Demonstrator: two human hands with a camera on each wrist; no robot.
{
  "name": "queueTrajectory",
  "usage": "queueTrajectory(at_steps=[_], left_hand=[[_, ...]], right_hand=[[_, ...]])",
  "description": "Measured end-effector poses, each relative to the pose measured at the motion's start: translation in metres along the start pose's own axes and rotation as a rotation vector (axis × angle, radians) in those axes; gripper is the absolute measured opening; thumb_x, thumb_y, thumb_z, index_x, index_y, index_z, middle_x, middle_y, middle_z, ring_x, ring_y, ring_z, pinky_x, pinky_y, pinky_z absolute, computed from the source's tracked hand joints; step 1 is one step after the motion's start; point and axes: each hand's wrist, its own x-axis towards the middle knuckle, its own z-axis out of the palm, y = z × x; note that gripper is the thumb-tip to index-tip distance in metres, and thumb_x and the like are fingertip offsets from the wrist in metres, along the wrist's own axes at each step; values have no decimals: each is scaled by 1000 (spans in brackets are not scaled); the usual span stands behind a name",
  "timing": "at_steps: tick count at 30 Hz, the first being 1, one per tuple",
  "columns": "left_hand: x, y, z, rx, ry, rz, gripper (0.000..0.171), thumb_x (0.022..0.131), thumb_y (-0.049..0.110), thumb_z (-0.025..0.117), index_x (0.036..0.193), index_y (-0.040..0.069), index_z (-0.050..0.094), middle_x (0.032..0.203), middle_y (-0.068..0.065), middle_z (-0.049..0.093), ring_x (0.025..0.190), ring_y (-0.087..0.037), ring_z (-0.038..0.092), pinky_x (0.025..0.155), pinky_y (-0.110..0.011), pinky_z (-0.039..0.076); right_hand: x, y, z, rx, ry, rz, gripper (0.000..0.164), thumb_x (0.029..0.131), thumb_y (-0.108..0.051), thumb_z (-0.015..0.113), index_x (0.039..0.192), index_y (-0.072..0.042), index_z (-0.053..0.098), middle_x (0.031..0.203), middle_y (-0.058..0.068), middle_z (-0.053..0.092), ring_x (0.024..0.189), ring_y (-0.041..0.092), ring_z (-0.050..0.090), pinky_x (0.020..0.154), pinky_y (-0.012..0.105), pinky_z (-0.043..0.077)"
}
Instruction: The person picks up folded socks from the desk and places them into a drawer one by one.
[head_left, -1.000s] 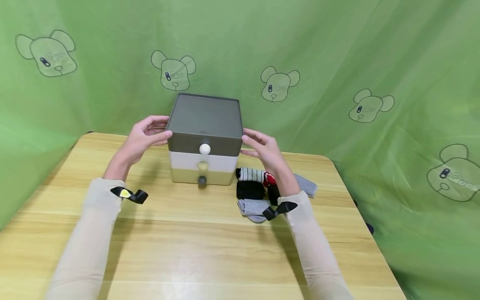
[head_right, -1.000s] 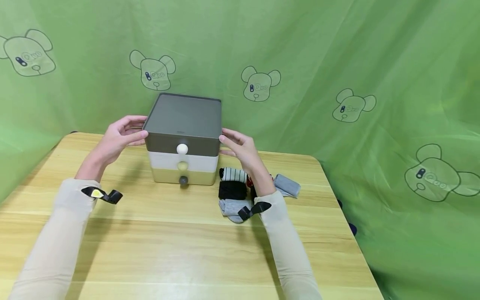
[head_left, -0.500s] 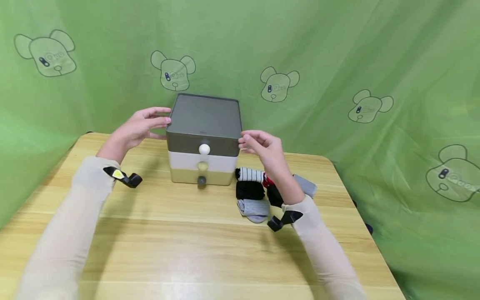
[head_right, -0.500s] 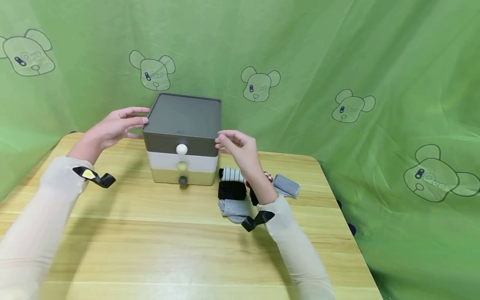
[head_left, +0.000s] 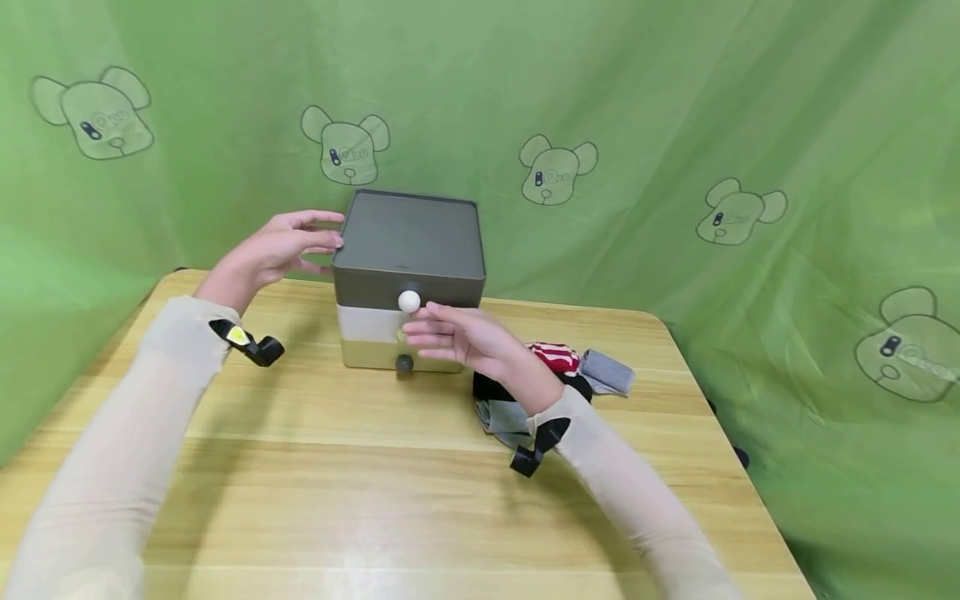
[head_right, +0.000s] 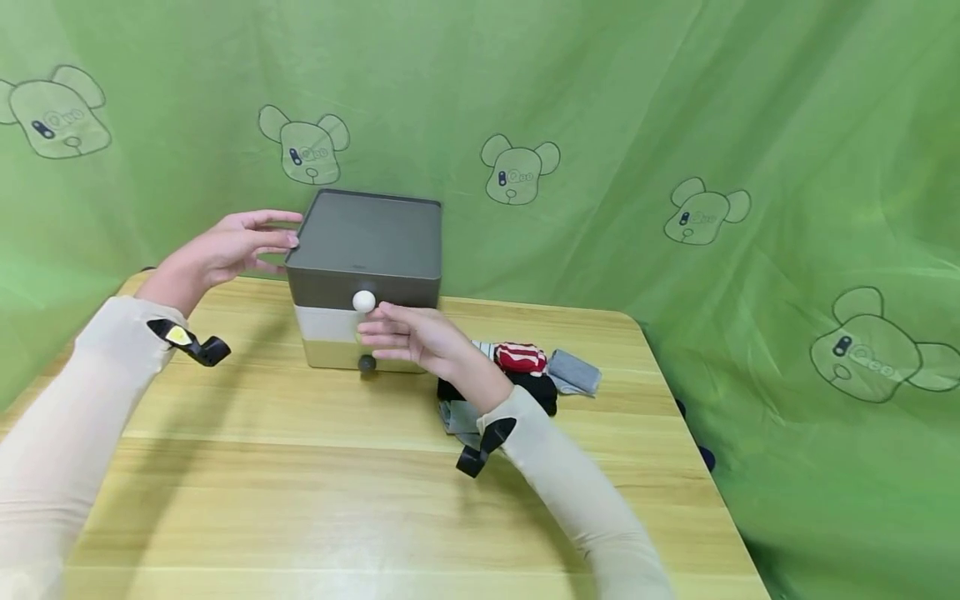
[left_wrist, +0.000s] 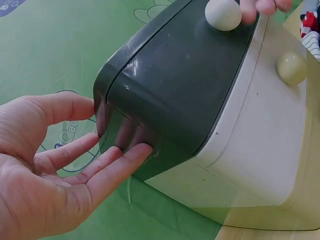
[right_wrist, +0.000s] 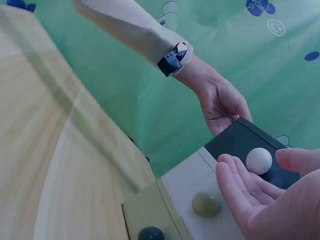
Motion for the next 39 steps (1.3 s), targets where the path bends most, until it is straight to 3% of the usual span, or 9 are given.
queueTrajectory(at_steps=[8, 11, 14, 16, 18, 23, 26, 31, 39], left_hand=[[4, 8, -2, -12, -51, -47, 68, 103, 5, 55, 162, 13, 23, 163, -23, 26, 147, -37, 35, 120, -59, 38], [5, 7, -4, -34, -63, -61, 69, 103, 5, 56, 163, 14, 22, 155, -17, 39, 147, -35, 34, 122, -58, 36], [5, 5, -6, -58, -63, -66, 70, 102, 5, 57, 163, 14, 22, 131, -1, 57, 144, -32, 38, 123, -57, 36], [5, 4, -7, -66, -63, -66, 70, 102, 5, 57, 163, 14, 22, 120, 6, 60, 142, -31, 40, 123, -56, 35], [5, 4, -7, -68, -65, -65, 71, 102, 5, 57, 163, 15, 22, 123, 4, 60, 144, -32, 39, 123, -56, 35], [5, 4, -6, -47, -76, -67, 71, 102, 5, 56, 163, 15, 20, 159, -17, 34, 154, -38, 26, 125, -57, 32], [5, 5, -5, -41, -80, -66, 70, 103, 3, 54, 163, 14, 19, 165, -22, 21, 155, -39, 22, 125, -58, 31], [3, 8, -5, -52, -79, -69, 69, 103, 2, 52, 163, 13, 19, 168, -22, 15, 156, -39, 20, 125, -59, 30], [2, 11, -3, -55, -74, -89, 71, 103, 2, 53, 163, 14, 19, 165, -21, 22, 156, -39, 20, 125, -59, 30]], right_hand=[[17, 5, 2, 150, -50, 74, 39, 111, -29, 40, 135, -2, 55, 141, 24, 60, 105, 22, 74, 120, 46, 37], [21, 6, 3, 196, -57, 99, 40, 111, -31, 40, 134, -2, 57, 133, 20, 68, 105, 23, 74, 121, 44, 36], [23, 6, 3, 236, -58, 111, 36, 111, -30, 41, 128, -4, 60, 117, 13, 75, 105, 23, 74, 123, 45, 32], [23, 7, 4, 248, -61, 105, 35, 111, -29, 42, 125, -5, 61, 112, 12, 76, 104, 23, 74, 124, 45, 28], [22, 8, 5, 255, -59, 95, 34, 111, -29, 41, 123, -5, 63, 110, 12, 77, 103, 23, 75, 125, 46, 25], [15, 13, 8, 239, -60, 86, 35, 111, -29, 40, 127, -5, 61, 110, 10, 77, 104, 22, 74, 123, 44, 31], [8, 16, 12, 207, -69, 88, 39, 112, -29, 39, 136, -3, 56, 111, 8, 77, 105, 21, 74, 121, 42, 36], [-2, 17, 18, 172, -89, 83, 47, 112, -27, 38, 149, 2, 43, 111, 7, 76, 105, 20, 74, 121, 45, 32], [-18, 24, 27, 149, -94, 98, 49, 112, -26, 38, 151, 4, 39, 113, 9, 74, 107, 20, 73, 113, 39, 48]])
